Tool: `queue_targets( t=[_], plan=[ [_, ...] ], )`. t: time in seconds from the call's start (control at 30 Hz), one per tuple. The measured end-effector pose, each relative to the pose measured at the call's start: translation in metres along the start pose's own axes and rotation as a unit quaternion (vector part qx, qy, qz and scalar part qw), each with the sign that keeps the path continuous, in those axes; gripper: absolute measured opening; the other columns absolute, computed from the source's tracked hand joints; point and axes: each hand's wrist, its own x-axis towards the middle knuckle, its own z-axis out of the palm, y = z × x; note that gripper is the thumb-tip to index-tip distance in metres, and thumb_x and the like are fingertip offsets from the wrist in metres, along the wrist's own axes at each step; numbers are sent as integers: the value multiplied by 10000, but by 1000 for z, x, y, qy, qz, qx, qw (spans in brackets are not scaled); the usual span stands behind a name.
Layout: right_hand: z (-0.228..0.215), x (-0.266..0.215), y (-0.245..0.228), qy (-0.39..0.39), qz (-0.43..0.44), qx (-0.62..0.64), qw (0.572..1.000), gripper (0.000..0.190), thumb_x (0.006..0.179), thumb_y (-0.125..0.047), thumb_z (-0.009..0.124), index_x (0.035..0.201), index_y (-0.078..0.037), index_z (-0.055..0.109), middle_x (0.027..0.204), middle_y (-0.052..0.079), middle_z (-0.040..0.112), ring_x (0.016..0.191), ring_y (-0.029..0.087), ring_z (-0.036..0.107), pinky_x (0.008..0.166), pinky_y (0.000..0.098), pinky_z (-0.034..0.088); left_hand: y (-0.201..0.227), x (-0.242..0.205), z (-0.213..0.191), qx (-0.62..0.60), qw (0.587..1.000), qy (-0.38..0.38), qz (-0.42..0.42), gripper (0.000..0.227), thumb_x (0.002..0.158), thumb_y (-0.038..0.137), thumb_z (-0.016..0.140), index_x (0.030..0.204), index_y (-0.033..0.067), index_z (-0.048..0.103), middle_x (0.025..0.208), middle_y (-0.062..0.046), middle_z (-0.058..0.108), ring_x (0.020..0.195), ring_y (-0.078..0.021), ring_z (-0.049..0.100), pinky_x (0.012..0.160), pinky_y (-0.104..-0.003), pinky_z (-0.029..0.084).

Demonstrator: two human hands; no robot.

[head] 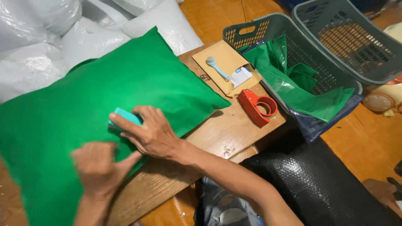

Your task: The person uses a blue sponge to wipe the surface of a green tote bag on a wooden table. They then switch to a small white cloth to wipe the edges and corners of the bag.

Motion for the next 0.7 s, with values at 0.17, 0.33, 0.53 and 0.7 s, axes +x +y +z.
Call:
queue_targets(
  t=[0.17, 0.33, 0.53, 0.7],
  plan=[
    [10, 11, 32, 27, -32, -120, 992, 583, 1137, -411, 657, 1600, -340, 309, 1081, 154, 565, 826, 289, 506, 661, 460, 348, -17, 11, -10, 104, 983, -79, -127, 1108, 863, 915, 509, 1637, 126, 433, 1537, -242, 423, 1382, -540, 497, 1021, -720, 308],
    [-2, -2, 102, 25, 79, -216, 973, 688, 1009, -342, 703, 1588, -382, 333, 1090, 188, 566, 844, 336, 535, 615, 503, 339, -6, 6, -15, 18, 955, -210, -209, 1218, 816, 924, 488, 1718, 219, 72, 1737, -185, 9, 1615, -693, 276, 1081, -891, 47],
    [-23, 5, 132, 8, 318, -199, 927, 459, 980, -366, 604, 1429, -278, 565, 1005, 164, 507, 926, 400, 549, 724, 555, 461, 2, 1, -20, 1, 959, -203, -198, 1227, 829, 941, 492, 1705, 190, 76, 1727, -251, 43, 1601, -655, 180, 1068, -871, -20],
    [-51, 24, 145, -91, 572, -83, 811, 394, 988, -362, 433, 1342, -243, 561, 1189, 315, 482, 1106, 561, 529, 921, 642, 458, 3, -9, -23, 1, 959, -201, -202, 1224, 820, 928, 478, 1707, 194, 61, 1732, -213, 18, 1610, -606, 167, 1080, -877, -2]
  ],
)
